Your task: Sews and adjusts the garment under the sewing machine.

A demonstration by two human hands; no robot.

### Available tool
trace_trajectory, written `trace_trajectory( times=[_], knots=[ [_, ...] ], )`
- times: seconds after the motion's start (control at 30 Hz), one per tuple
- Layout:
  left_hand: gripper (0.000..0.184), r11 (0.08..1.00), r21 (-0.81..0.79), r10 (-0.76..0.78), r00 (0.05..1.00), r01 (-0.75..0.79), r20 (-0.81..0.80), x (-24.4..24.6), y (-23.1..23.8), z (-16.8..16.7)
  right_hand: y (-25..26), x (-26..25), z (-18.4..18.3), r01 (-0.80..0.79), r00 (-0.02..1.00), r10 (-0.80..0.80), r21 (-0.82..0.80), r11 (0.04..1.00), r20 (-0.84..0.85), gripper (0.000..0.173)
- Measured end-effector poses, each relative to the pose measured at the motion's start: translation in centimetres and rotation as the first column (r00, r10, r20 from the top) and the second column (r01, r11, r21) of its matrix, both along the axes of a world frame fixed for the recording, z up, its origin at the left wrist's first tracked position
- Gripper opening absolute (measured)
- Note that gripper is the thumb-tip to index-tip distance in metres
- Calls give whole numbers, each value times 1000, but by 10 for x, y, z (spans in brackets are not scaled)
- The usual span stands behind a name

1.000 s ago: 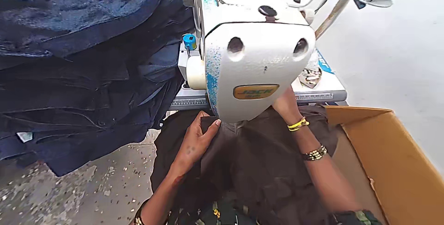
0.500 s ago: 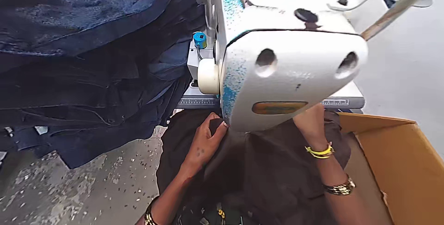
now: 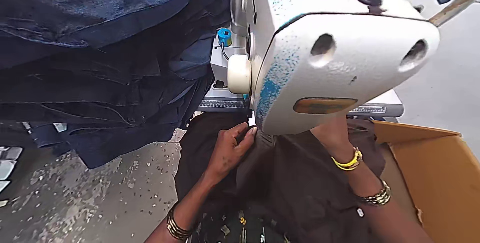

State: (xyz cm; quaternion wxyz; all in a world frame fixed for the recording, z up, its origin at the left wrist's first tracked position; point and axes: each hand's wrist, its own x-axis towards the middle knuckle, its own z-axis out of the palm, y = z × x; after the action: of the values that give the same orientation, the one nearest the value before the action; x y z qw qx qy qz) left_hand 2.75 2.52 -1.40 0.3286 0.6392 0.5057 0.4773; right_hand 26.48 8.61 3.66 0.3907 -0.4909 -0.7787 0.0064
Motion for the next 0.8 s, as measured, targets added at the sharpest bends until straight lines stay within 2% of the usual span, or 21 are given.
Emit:
trace_trajectory(
  times=[0.07,0.13,0.2,0.27,0.33,0.4,0.47,0.5,0.57,0.6,0.67,0.73,0.8],
  knots=[
    [27,998,-60,7,999,-5,32,-2,6,0,-1,0,-3,-6,999,5,34,999,35,13],
    [28,999,19,-35,999,35,-25,-5,6,0,-2,0,-8,-30,999,26,101,994,39,15],
    [35,933,269,-198,965,239,-173,-10,-6,10,-8,-2,-12,-101,993,86,207,973,81,18],
    [38,802,356,-380,870,479,-316,-11,-23,26,-17,-11,-18,-250,962,199,302,920,189,24],
    [37,780,332,-442,842,531,-309,-10,-28,31,-20,-28,-24,-386,910,293,338,859,294,25],
    [30,824,290,-445,873,487,-201,-13,-24,29,-15,-37,-22,-372,914,286,315,873,287,24],
    [28,877,233,-421,906,419,-47,-22,-22,29,-16,-36,-20,-382,922,361,191,904,137,19],
    [26,915,180,-372,928,362,22,-31,-23,29,-23,-32,-18,-444,896,445,32,895,-15,18],
    [18,977,14,-213,971,213,112,-59,-20,29,-33,-23,-12,-582,808,515,-258,771,-286,31],
    [13,985,-93,-131,982,144,138,-74,-18,27,-36,-19,-14,-576,813,479,-339,744,-331,34],
    [9,961,-273,-1,988,44,157,-99,-11,21,-30,-18,-21,-443,891,341,-408,799,-299,29],
    [9,935,-356,48,993,-7,106,-112,-6,15,-22,-25,-26,-322,937,211,-456,830,-278,29],
    [9,926,-376,72,994,-37,81,-116,-3,10,-17,-31,-20,-249,956,119,-524,814,-269,31]
  ],
)
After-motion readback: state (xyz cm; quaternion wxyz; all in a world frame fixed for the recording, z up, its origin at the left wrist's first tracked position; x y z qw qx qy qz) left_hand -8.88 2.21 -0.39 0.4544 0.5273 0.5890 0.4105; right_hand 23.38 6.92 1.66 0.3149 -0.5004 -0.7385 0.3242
